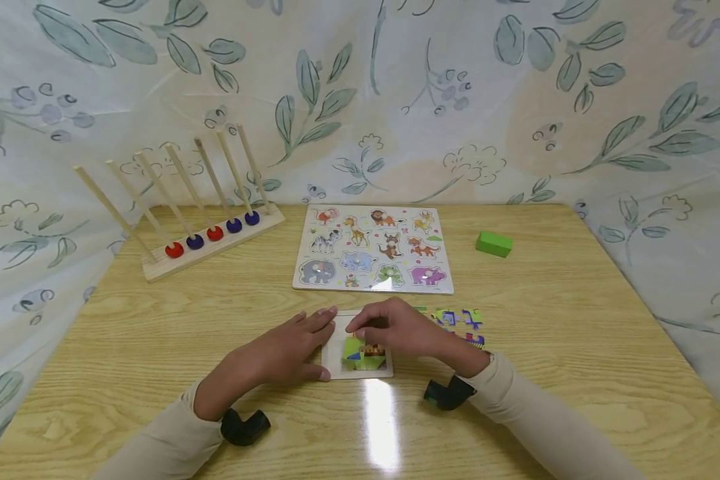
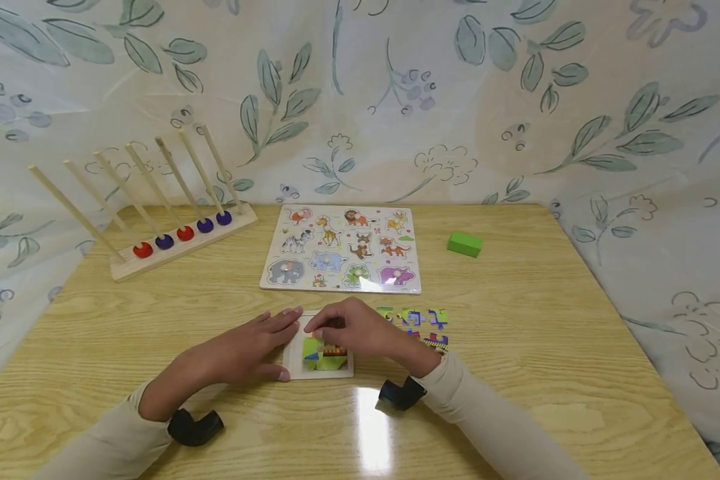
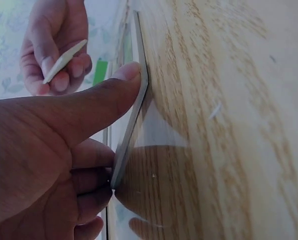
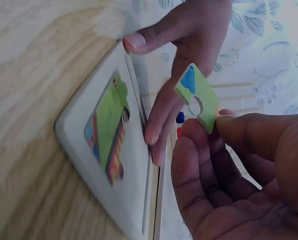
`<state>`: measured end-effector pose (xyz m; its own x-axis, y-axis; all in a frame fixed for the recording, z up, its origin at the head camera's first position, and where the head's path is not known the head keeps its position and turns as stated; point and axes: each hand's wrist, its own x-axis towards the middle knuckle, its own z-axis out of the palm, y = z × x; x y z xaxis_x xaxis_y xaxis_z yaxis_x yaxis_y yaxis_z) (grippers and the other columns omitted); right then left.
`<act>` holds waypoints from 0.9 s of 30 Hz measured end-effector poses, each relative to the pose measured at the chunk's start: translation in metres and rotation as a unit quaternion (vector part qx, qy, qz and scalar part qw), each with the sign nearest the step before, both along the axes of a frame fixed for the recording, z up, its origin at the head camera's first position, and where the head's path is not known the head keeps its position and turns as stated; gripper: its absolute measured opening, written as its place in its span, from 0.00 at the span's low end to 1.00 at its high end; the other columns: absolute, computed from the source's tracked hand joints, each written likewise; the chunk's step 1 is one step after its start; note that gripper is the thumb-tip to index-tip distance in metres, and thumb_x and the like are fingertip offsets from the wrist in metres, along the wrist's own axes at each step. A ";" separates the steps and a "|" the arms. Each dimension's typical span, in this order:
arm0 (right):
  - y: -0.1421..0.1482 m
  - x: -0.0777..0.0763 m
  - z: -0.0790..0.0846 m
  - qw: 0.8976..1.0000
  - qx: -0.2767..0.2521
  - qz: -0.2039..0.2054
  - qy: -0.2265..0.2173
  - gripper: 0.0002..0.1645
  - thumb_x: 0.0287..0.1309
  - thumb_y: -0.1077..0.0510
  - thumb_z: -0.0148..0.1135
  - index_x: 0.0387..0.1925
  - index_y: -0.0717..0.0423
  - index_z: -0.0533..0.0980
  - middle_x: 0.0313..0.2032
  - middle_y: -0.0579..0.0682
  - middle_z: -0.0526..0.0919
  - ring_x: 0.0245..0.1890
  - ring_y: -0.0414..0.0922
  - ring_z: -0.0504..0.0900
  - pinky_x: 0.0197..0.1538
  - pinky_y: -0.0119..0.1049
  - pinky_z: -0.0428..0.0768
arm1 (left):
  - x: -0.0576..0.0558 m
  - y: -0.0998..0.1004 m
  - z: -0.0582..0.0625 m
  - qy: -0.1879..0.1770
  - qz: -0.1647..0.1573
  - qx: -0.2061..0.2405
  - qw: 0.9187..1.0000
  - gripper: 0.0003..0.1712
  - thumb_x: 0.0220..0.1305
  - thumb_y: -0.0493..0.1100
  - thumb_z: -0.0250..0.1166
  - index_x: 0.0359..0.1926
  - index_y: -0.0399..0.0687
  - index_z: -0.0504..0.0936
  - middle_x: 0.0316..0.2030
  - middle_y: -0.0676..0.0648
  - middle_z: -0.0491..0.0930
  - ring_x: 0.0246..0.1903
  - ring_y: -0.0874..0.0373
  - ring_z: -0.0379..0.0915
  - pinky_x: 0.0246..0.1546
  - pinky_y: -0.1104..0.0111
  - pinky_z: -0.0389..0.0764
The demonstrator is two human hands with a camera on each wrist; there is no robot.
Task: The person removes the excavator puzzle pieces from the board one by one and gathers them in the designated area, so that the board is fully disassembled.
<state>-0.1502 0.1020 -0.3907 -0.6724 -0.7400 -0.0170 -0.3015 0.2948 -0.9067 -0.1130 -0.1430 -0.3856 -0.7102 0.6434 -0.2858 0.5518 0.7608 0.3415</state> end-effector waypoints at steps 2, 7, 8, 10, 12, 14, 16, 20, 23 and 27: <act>0.004 -0.001 0.002 1.000 0.003 -0.003 0.001 0.10 0.66 0.66 0.58 0.45 0.62 0.83 0.37 0.46 0.85 0.32 0.40 0.79 0.36 0.33 0.79 | 0.001 0.000 0.002 -0.002 0.005 0.001 1.000 0.47 0.61 0.57 0.67 0.72 0.37 0.60 0.75 0.44 0.46 0.73 0.50 0.42 0.70 0.53 0.48; 0.018 -0.002 0.002 1.000 0.004 -0.006 0.002 0.09 0.65 0.67 0.59 0.42 0.62 0.83 0.39 0.48 0.85 0.36 0.42 0.81 0.40 0.33 0.80 | 0.002 0.001 0.004 0.002 0.006 0.003 1.000 0.46 0.61 0.56 0.68 0.71 0.35 0.62 0.75 0.42 0.48 0.73 0.49 0.43 0.70 0.52 0.48; 0.020 -0.003 0.002 1.000 0.004 -0.006 0.001 0.09 0.65 0.67 0.59 0.42 0.62 0.83 0.39 0.48 0.85 0.38 0.42 0.82 0.43 0.34 0.80 | 0.002 0.001 0.004 0.005 0.004 0.003 1.000 0.46 0.61 0.56 0.68 0.70 0.35 0.63 0.75 0.42 0.48 0.73 0.49 0.43 0.70 0.52 0.48; 0.025 -0.003 0.002 1.000 0.007 -0.009 0.000 0.08 0.65 0.67 0.59 0.41 0.62 0.83 0.40 0.49 0.85 0.41 0.42 0.82 0.45 0.34 0.80 | 0.002 0.002 0.004 0.013 -0.001 0.005 1.000 0.45 0.61 0.57 0.67 0.70 0.35 0.64 0.75 0.42 0.49 0.73 0.49 0.44 0.70 0.52 0.48; 0.030 -0.003 0.003 1.000 0.011 -0.011 0.000 0.08 0.64 0.67 0.60 0.41 0.62 0.83 0.40 0.49 0.85 0.42 0.42 0.82 0.46 0.34 0.80 | 0.002 0.002 0.003 0.017 -0.005 0.015 1.000 0.44 0.62 0.57 0.67 0.69 0.36 0.65 0.74 0.42 0.50 0.73 0.49 0.44 0.70 0.53 0.49; 0.033 -0.003 0.004 1.000 0.015 -0.016 0.003 0.08 0.64 0.67 0.60 0.41 0.62 0.84 0.40 0.50 0.85 0.42 0.42 0.82 0.44 0.34 0.80 | 0.002 0.003 0.003 0.017 -0.009 0.031 0.999 0.43 0.63 0.57 0.66 0.69 0.37 0.66 0.74 0.42 0.50 0.73 0.49 0.44 0.70 0.55 0.52; 0.036 -0.003 0.005 1.000 0.021 -0.018 0.006 0.08 0.64 0.67 0.60 0.42 0.62 0.84 0.40 0.50 0.85 0.40 0.41 0.81 0.42 0.33 0.80 | 0.001 0.004 0.002 0.015 -0.016 0.047 0.999 0.42 0.63 0.57 0.66 0.69 0.38 0.66 0.74 0.43 0.50 0.73 0.50 0.44 0.69 0.56 0.55; 0.043 -0.003 0.006 0.999 0.029 -0.016 0.007 0.09 0.64 0.67 0.60 0.42 0.63 0.84 0.41 0.50 0.85 0.35 0.40 0.80 0.37 0.32 0.80 | -0.002 0.007 0.001 0.000 -0.036 0.067 0.997 0.40 0.63 0.55 0.67 0.69 0.39 0.67 0.75 0.43 0.49 0.73 0.50 0.43 0.68 0.57 0.58; 0.048 -0.004 0.007 0.999 0.036 -0.011 0.006 0.09 0.64 0.67 0.60 0.42 0.62 0.84 0.40 0.49 0.85 0.33 0.40 0.79 0.35 0.32 0.79 | -0.003 0.008 0.001 -0.021 -0.047 0.073 0.996 0.41 0.62 0.55 0.67 0.70 0.41 0.65 0.75 0.44 0.47 0.73 0.51 0.42 0.67 0.58 0.59; 0.055 -0.005 0.007 0.999 0.038 0.004 -0.005 0.09 0.63 0.67 0.60 0.42 0.61 0.84 0.40 0.49 0.85 0.31 0.44 0.80 0.33 0.36 0.81 | -0.004 0.010 0.000 -0.039 -0.057 0.082 0.994 0.41 0.63 0.53 0.66 0.71 0.42 0.64 0.76 0.45 0.46 0.73 0.52 0.40 0.67 0.59 0.59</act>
<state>-0.1549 0.1570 -0.3838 -0.6668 -0.7410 -0.0797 -0.2954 0.3610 -0.8846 -0.1171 -0.1333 -0.3852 -0.6093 0.7612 -0.2222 0.5989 0.6254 0.5002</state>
